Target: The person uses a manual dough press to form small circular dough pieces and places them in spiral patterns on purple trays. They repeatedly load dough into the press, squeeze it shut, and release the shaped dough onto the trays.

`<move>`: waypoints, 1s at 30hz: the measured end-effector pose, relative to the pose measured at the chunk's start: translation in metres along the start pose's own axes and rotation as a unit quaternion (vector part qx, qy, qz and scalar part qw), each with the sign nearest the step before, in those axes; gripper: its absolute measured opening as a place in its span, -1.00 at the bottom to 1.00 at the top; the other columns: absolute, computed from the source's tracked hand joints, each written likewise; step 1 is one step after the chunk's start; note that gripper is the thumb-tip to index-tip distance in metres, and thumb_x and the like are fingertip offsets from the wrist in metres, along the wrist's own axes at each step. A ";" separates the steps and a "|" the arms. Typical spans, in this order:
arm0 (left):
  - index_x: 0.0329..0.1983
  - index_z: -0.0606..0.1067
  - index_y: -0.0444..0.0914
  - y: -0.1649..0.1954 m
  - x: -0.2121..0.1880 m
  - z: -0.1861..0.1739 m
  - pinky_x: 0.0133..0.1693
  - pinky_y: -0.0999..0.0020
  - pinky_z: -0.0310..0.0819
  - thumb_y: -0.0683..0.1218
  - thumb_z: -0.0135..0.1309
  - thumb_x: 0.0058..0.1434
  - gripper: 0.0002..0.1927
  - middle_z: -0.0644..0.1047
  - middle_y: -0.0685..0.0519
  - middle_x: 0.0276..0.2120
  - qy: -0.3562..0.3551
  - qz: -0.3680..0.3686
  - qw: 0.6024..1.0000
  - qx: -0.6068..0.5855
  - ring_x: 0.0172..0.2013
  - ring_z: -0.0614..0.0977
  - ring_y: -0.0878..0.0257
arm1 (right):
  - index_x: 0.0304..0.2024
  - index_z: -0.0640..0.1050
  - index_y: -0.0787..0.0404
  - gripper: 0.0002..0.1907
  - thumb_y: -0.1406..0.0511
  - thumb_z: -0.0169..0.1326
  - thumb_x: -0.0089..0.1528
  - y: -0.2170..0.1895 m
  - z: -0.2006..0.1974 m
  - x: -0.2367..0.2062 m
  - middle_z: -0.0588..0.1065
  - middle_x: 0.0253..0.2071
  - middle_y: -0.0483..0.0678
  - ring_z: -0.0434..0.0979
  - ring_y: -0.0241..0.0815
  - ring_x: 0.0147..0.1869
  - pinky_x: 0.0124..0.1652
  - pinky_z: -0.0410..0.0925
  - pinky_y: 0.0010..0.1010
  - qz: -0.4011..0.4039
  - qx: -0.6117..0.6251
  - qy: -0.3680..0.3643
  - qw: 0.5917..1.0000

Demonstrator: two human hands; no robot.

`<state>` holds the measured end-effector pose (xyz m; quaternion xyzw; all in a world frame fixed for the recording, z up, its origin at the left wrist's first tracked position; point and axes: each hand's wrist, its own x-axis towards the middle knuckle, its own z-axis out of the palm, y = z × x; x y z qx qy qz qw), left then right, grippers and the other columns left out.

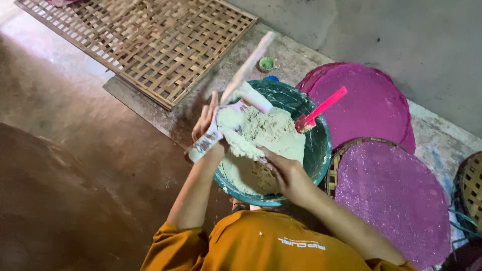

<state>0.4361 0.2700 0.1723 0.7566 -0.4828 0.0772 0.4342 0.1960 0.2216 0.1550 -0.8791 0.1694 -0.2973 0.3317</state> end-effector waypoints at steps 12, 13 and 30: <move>0.39 0.28 -0.41 -0.036 0.013 0.028 -0.26 0.26 0.59 -0.16 0.18 0.20 -0.31 0.35 -0.42 0.36 -0.005 0.132 0.990 0.053 -0.12 0.59 -0.03 | 0.28 0.48 0.24 -0.55 0.43 0.01 0.32 0.024 0.017 0.018 0.62 -0.41 0.08 0.47 -0.30 -0.53 -0.50 0.33 -0.44 0.143 0.031 -0.036 0.989; 0.41 0.29 -0.40 -0.048 0.017 0.033 -0.16 0.29 0.57 -0.20 0.14 0.20 -0.32 0.40 -0.32 0.29 -0.058 0.043 0.976 -0.204 -0.07 0.58 0.04 | 0.26 0.50 0.26 -0.56 0.44 0.01 0.31 0.021 0.011 0.019 0.63 -0.37 0.08 0.51 -0.33 -0.51 -0.48 0.36 -0.46 0.095 0.022 -0.042 0.994; -0.05 0.50 -0.33 -0.067 0.016 0.023 -0.22 0.29 0.52 -0.31 0.13 0.17 -0.73 0.53 0.02 -0.26 -0.289 -0.156 0.582 -0.744 -0.26 0.57 0.24 | 0.29 0.53 0.08 -0.56 0.38 0.03 0.35 0.048 -0.044 0.088 0.66 -0.25 0.13 0.56 -0.16 -0.39 -0.39 0.44 -0.30 0.249 -0.063 0.095 0.962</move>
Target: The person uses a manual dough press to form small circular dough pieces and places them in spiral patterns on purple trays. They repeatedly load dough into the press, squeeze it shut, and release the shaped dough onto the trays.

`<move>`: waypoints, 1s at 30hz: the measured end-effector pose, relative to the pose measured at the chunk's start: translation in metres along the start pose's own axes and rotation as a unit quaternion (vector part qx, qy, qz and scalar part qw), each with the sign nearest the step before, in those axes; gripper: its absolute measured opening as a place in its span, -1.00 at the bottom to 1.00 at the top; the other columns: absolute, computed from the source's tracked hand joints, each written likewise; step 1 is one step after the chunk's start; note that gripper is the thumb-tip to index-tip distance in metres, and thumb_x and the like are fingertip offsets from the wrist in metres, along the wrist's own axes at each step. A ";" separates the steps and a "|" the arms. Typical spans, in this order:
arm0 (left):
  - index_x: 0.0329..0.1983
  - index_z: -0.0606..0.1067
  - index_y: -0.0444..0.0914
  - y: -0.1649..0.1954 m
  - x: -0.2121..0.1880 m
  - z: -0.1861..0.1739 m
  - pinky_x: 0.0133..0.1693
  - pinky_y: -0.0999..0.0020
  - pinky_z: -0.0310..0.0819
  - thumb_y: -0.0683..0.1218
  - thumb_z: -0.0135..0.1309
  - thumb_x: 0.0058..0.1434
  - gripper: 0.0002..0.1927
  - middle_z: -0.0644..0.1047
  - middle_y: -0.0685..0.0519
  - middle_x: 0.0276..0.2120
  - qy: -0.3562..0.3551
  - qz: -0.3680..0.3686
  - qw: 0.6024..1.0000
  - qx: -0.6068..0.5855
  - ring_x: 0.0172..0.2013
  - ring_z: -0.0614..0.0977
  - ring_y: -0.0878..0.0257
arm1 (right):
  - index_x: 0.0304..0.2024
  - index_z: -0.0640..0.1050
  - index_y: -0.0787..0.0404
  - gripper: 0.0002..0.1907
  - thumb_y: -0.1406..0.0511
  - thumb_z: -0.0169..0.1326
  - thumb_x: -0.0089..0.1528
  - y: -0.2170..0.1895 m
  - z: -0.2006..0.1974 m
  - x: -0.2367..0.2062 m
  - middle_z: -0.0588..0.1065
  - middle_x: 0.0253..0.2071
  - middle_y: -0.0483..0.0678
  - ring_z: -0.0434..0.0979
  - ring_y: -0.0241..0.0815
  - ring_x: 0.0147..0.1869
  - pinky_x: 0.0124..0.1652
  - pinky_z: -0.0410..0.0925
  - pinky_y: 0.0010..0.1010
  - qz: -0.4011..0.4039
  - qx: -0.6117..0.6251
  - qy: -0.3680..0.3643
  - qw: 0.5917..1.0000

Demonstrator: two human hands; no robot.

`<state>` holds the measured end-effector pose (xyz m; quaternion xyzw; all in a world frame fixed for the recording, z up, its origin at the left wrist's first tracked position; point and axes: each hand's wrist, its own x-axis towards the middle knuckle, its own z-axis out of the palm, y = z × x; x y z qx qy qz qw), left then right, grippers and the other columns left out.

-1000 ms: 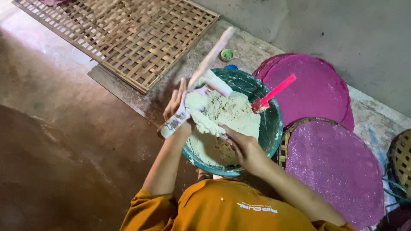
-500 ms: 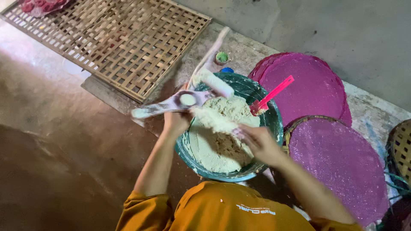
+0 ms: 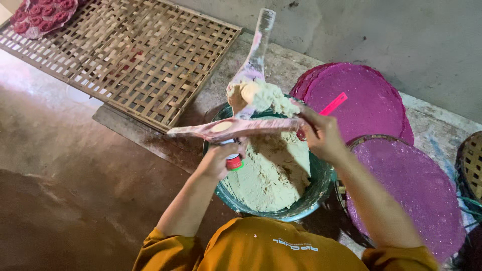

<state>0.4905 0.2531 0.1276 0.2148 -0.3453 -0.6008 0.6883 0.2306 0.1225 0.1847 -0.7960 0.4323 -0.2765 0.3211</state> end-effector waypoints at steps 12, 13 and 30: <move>0.12 0.39 -0.29 -0.007 0.047 0.013 -0.22 0.31 0.50 -0.34 0.11 0.13 -0.54 0.49 0.08 -0.28 0.064 -0.013 0.980 0.186 -0.26 0.54 0.31 | 0.21 0.47 0.30 -0.70 0.39 0.01 0.43 0.003 0.096 -0.015 0.58 -0.25 -0.04 0.44 -0.43 -0.32 -0.32 0.33 -0.52 -0.089 0.076 0.124 0.985; 0.17 0.36 -0.30 -0.003 0.047 0.020 -0.16 0.33 0.50 -0.35 0.10 0.12 -0.50 0.51 0.09 -0.21 0.047 -0.006 0.975 0.216 -0.20 0.55 0.33 | 0.15 0.51 0.29 -0.76 0.39 0.01 0.44 -0.003 0.096 -0.014 0.57 -0.29 -0.04 0.46 -0.44 -0.34 -0.33 0.33 -0.51 -0.086 0.055 0.136 0.985; 0.59 -0.30 -0.22 0.037 0.026 0.035 -0.24 0.51 0.61 -0.38 0.05 0.03 0.15 0.55 0.08 -0.01 0.023 0.003 0.957 0.290 -0.20 0.59 0.43 | 0.30 0.42 0.25 -0.62 0.43 -0.08 0.43 0.010 0.115 0.001 0.54 -0.11 -0.03 0.45 -0.21 -0.12 -0.11 0.36 -0.37 -0.118 0.144 0.015 0.982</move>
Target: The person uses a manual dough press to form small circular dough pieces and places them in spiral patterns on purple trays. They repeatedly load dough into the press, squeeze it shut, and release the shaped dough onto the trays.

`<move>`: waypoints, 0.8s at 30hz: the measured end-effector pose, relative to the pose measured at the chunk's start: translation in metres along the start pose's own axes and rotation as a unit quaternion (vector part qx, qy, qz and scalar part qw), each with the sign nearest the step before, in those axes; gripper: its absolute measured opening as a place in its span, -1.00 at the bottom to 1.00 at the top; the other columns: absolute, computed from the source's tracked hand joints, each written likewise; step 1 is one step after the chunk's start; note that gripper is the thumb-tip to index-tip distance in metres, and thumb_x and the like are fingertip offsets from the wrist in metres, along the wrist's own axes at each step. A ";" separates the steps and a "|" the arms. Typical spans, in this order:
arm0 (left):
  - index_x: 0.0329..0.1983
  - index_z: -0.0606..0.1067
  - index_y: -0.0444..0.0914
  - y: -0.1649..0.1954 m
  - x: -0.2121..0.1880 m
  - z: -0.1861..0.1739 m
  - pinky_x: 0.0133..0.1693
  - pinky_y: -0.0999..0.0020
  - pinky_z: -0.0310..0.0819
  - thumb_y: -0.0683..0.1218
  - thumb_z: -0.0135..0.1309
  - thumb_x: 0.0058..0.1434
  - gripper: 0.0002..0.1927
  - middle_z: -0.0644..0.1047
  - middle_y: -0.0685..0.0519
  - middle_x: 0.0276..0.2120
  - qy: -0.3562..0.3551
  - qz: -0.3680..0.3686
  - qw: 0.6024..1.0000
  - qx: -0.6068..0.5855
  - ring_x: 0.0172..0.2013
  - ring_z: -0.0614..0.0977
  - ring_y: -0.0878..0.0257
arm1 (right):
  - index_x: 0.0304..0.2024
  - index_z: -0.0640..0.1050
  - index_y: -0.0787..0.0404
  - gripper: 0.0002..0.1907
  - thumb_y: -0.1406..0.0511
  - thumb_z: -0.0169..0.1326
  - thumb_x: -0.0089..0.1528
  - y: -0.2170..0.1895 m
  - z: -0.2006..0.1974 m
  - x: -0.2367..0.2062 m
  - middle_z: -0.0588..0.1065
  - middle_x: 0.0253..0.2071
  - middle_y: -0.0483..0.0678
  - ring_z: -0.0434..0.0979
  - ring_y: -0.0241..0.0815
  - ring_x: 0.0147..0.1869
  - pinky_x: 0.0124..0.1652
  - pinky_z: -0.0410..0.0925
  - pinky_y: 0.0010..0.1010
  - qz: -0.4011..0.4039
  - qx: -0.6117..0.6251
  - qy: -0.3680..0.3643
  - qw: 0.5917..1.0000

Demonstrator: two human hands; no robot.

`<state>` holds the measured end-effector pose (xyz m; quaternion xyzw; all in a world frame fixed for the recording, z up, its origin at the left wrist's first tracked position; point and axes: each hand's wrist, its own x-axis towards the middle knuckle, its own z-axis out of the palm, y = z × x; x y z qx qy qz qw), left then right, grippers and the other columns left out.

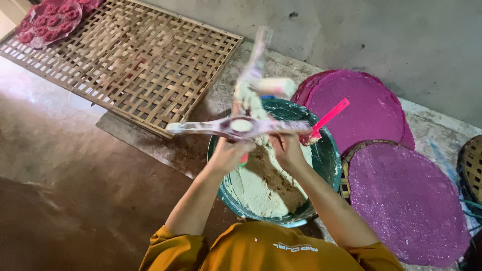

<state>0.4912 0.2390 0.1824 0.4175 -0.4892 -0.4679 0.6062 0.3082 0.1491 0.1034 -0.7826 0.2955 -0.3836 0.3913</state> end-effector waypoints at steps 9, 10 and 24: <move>0.01 0.43 -0.29 -0.013 -0.041 0.017 -0.25 0.33 0.55 -0.36 0.06 0.06 -0.59 0.53 -0.01 -0.25 0.223 0.089 0.971 -0.020 -0.27 0.60 0.27 | 0.48 0.22 0.25 -0.44 0.21 -0.13 0.46 0.022 -0.038 -0.055 0.35 0.14 0.13 0.35 -0.04 0.13 0.08 0.26 -0.15 0.023 0.075 -0.210 0.975; -0.09 0.48 -0.37 -0.021 -0.050 0.039 -0.29 0.28 0.56 -0.38 0.09 0.11 -0.72 0.53 -0.06 -0.30 0.210 0.064 0.974 -0.059 -0.30 0.61 0.21 | 0.53 0.12 0.27 -0.39 0.18 -0.15 0.49 0.018 -0.057 -0.060 0.28 0.31 0.16 0.33 -0.01 0.31 0.24 0.22 -0.10 -0.088 0.056 -0.217 0.971; 0.00 0.47 -0.26 -0.050 -0.104 0.438 -0.11 0.34 0.50 -0.05 0.33 0.08 -0.54 0.56 0.08 -0.20 -0.268 0.026 0.956 0.119 -0.17 0.61 0.28 | 0.57 0.03 -0.28 -0.22 0.13 0.06 0.39 -0.096 -0.445 -0.305 0.23 0.47 0.35 0.53 0.30 0.28 0.00 0.55 -0.08 -0.146 0.164 -0.006 0.975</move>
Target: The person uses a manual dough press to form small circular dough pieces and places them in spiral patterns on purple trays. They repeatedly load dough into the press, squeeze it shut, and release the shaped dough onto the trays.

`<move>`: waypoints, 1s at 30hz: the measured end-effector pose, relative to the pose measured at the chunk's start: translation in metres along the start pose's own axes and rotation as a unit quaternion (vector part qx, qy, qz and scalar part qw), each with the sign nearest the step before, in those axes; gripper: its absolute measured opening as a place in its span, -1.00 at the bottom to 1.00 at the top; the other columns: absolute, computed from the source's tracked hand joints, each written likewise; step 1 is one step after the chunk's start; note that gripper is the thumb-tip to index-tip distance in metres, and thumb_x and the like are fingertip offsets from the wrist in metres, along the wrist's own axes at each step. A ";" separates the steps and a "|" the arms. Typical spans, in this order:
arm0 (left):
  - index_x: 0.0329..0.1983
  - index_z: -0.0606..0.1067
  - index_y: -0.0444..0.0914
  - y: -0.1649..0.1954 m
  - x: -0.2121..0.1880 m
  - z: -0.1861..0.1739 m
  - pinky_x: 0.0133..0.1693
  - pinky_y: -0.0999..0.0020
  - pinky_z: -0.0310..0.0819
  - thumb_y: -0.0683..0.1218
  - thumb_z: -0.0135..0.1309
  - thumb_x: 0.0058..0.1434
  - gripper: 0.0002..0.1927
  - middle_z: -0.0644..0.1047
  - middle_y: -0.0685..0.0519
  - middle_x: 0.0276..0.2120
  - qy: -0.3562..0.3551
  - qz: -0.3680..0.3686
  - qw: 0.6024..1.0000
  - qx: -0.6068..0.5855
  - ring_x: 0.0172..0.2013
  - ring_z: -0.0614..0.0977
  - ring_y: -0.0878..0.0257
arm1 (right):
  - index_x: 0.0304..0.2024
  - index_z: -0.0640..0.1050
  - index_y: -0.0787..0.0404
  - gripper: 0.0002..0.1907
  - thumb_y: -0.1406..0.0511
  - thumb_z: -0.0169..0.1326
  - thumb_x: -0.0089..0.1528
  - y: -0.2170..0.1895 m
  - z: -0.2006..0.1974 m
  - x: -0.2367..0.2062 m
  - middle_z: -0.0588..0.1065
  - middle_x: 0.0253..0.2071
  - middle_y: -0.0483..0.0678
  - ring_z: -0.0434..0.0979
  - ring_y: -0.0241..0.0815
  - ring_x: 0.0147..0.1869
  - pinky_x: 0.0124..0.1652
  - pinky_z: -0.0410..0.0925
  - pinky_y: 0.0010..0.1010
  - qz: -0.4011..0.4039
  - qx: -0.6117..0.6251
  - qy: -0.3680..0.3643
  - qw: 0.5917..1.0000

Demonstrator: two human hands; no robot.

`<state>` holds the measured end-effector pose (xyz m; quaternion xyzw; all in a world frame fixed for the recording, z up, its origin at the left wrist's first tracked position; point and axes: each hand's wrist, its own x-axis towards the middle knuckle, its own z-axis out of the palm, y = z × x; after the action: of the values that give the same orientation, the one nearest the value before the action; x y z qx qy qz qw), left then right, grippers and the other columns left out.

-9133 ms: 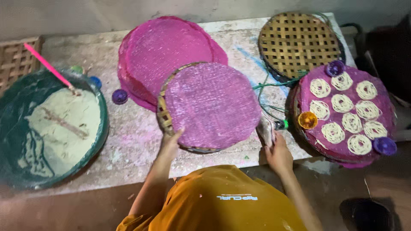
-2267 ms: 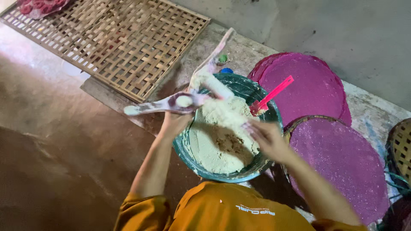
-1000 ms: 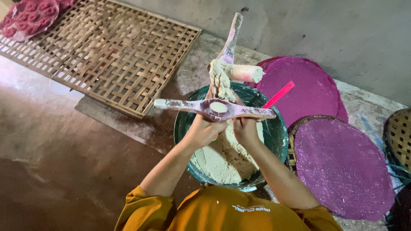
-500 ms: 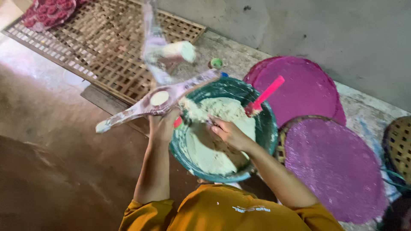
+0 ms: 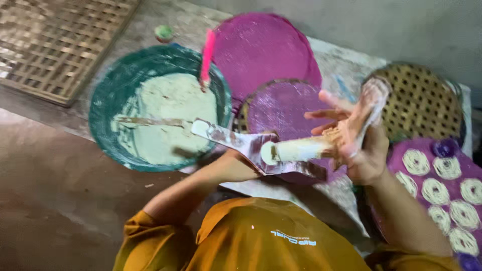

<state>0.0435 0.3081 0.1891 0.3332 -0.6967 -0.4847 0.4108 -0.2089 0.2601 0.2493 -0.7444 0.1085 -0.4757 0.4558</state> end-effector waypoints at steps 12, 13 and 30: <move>0.05 0.56 -0.20 -0.014 0.056 0.091 -0.02 0.24 0.47 -0.13 0.33 0.21 -0.65 0.62 -0.02 -0.07 -0.115 0.020 0.979 0.167 -0.04 0.61 0.20 | 0.43 0.22 0.27 -0.38 0.17 -0.02 0.38 -0.019 -0.037 -0.072 0.32 0.40 0.32 0.38 0.27 0.48 0.40 0.25 -0.07 -0.031 -0.341 -0.084 0.936; 0.05 0.56 -0.20 -0.021 0.058 0.090 -0.01 0.21 0.46 -0.12 0.34 0.22 -0.66 0.62 -0.02 -0.07 -0.137 -0.019 0.978 0.154 -0.03 0.60 0.19 | 0.45 0.19 0.33 -0.35 0.12 -0.04 0.43 -0.013 -0.041 -0.079 0.28 0.46 0.30 0.27 0.26 0.58 0.50 0.14 -0.05 -0.007 -0.341 -0.079 0.937; 0.22 0.40 -0.14 -0.126 0.087 0.036 0.37 0.17 0.26 0.10 0.12 0.30 -0.52 0.50 0.14 -0.09 0.008 0.130 0.701 -0.701 0.07 0.52 0.20 | -0.01 0.60 0.32 -0.10 -0.27 -0.41 0.24 0.047 -0.094 -0.122 0.67 -0.11 0.10 0.68 -0.06 -0.04 0.07 0.49 -0.21 0.666 0.096 -0.190 0.715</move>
<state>-0.0191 0.2089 0.0847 -0.1412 -0.1884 -0.7721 0.5903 -0.3354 0.2522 0.1502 -0.5065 0.4407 0.0944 0.7351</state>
